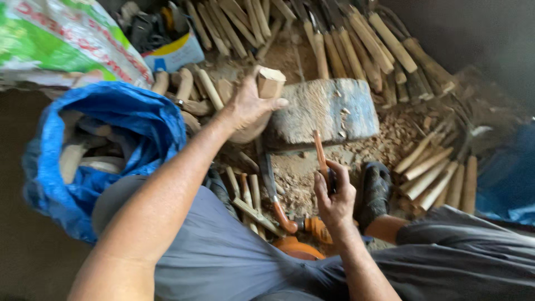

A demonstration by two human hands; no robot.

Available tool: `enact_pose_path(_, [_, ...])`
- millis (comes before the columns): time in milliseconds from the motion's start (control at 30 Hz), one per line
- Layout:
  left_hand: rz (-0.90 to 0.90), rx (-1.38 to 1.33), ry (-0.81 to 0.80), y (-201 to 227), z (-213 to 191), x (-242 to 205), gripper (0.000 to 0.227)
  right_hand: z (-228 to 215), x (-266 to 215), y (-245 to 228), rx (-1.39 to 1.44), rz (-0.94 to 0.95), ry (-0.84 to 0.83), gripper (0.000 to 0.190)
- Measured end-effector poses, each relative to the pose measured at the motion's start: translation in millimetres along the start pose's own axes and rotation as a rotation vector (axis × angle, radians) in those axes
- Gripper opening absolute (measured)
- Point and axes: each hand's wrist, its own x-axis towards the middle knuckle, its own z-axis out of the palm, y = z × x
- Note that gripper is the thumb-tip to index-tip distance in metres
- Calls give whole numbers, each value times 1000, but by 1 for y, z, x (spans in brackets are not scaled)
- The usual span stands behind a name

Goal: The person sits on the floor and uses a hand saw to shape a small wooden piece held against a wooden block. The person repeatedly saws the wood, pauses to inspect the shape, and continues sawing to refine the edges.

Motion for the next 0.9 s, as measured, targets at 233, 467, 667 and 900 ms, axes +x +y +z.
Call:
enact_pose_path(233, [115, -678, -153, 16, -4, -15, 66, 1, 30, 2, -374, -219, -10, 38])
enact_pose_path(467, [126, -372, -74, 39, -4, -27, 74, 7, 38, -3, -539, -289, -43, 45])
enact_pose_path(667, [274, 542, 258, 52, 8, -39, 74, 16, 39, 4, -482, -82, -69, 50])
enact_pose_path(900, [283, 451, 291, 46, 4, -51, 63, 25, 30, 11, -180, 182, -46, 48])
